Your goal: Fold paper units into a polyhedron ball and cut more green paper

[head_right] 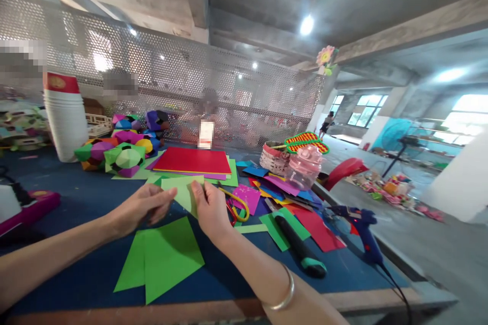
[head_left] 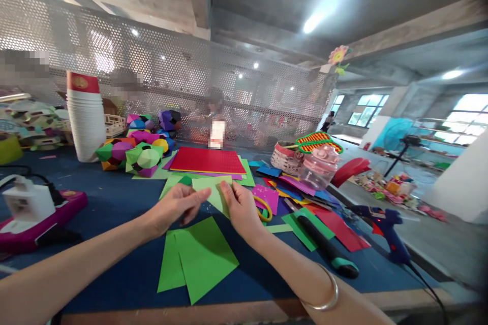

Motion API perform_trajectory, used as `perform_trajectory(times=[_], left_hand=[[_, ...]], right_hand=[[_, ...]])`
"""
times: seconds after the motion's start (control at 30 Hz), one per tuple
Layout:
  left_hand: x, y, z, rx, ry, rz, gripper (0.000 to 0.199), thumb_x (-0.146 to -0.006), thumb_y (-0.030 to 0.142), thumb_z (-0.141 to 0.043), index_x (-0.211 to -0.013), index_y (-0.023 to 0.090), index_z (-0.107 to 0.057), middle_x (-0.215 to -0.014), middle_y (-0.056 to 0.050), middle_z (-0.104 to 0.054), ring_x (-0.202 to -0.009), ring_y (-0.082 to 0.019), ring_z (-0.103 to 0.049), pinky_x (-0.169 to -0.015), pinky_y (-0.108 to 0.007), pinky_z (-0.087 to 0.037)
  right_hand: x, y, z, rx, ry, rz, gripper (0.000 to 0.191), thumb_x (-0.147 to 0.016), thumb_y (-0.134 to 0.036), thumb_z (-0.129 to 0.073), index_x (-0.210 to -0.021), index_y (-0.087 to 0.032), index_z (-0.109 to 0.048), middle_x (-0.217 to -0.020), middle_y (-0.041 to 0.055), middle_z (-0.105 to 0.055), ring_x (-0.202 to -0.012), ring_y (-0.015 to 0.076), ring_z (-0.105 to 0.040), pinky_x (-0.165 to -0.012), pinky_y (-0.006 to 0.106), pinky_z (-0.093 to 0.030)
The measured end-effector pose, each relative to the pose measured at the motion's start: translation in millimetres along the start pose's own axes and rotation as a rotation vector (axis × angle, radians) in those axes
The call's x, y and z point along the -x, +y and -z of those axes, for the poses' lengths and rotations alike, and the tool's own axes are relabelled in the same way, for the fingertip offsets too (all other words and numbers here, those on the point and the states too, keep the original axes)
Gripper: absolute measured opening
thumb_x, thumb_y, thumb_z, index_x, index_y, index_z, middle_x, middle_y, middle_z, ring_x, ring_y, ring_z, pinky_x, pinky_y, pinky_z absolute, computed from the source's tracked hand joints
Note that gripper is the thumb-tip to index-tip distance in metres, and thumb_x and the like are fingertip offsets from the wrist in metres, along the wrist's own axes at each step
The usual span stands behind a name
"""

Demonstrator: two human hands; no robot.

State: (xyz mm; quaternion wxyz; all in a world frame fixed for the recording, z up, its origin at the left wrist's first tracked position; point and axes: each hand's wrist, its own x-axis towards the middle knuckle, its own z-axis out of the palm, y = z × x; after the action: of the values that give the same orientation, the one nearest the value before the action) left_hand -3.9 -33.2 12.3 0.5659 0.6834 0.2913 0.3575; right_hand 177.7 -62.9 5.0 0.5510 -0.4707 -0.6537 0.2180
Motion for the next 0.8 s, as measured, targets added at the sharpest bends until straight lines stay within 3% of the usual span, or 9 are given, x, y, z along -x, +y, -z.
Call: perform_trajectory(times=[0.1,0.17,0.27,0.37,0.53,0.8], left_hand=[[3,-7,-15.0,-0.123,-0.16,0.051,0.072,-0.075,0.085,-0.061,-0.051,0.017,-0.056,-0.044,0.001,-0.049,-0.039,-0.008,-0.041,-0.041,-0.022,-0.03],[5,-9,-22.6,-0.116,-0.204,0.107,0.076,-0.07,0.091,-0.057,-0.057,0.016,-0.061,-0.048,0.001,-0.051,-0.041,-0.009,-0.044,-0.041,-0.022,-0.034],[7,-7,-25.1,-0.106,-0.192,0.149,0.078,-0.072,0.09,-0.056,-0.06,0.014,-0.067,-0.048,-0.001,-0.054,-0.043,-0.011,-0.048,-0.043,-0.023,-0.037],[8,0,-20.5,-0.081,-0.168,0.105,0.073,-0.076,0.084,-0.059,-0.055,0.015,-0.067,-0.047,-0.003,-0.055,-0.044,-0.011,-0.049,-0.046,-0.023,-0.038],[10,11,-15.1,-0.111,-0.18,0.08,0.069,-0.079,0.077,-0.061,-0.046,0.016,-0.062,-0.043,-0.002,-0.051,-0.041,-0.009,-0.043,-0.046,-0.023,-0.033],[7,-2,-30.5,-0.085,-0.132,0.097,0.076,-0.075,0.087,-0.054,-0.054,0.015,-0.067,-0.046,-0.002,-0.055,-0.041,-0.011,-0.049,-0.042,-0.023,-0.037]], right_hand=[[4,-2,-4,-0.024,0.009,0.028,0.045,-0.098,-0.052,-0.051,-0.066,-0.023,-0.037,-0.061,-0.0059,-0.038,-0.058,0.0113,-0.033,-0.053,0.027,-0.027],[5,-4,-6,-0.032,-0.002,0.06,0.044,-0.099,-0.051,-0.051,-0.066,-0.023,-0.039,-0.062,-0.0057,-0.039,-0.058,0.0113,-0.034,-0.053,0.027,-0.028],[5,-4,-7,-0.04,0.002,0.076,0.046,-0.099,-0.051,-0.05,-0.065,-0.023,-0.038,-0.06,-0.0057,-0.037,-0.058,0.0111,-0.033,-0.052,0.027,-0.026],[3,-4,-6,-0.058,0.014,0.064,0.048,-0.099,-0.052,-0.051,-0.063,-0.023,-0.036,-0.059,-0.0063,-0.033,-0.056,0.0106,-0.029,-0.051,0.027,-0.023],[5,-7,-6,-0.053,0.047,0.087,0.046,-0.099,-0.049,-0.05,-0.063,-0.023,-0.037,-0.06,-0.0062,-0.032,-0.057,0.0103,-0.028,-0.052,0.028,-0.023],[4,-7,-13,-0.169,0.11,-0.017,0.044,-0.095,-0.05,-0.051,-0.062,-0.024,-0.036,-0.059,-0.0065,-0.033,-0.056,0.0107,-0.028,-0.05,0.027,-0.025]])
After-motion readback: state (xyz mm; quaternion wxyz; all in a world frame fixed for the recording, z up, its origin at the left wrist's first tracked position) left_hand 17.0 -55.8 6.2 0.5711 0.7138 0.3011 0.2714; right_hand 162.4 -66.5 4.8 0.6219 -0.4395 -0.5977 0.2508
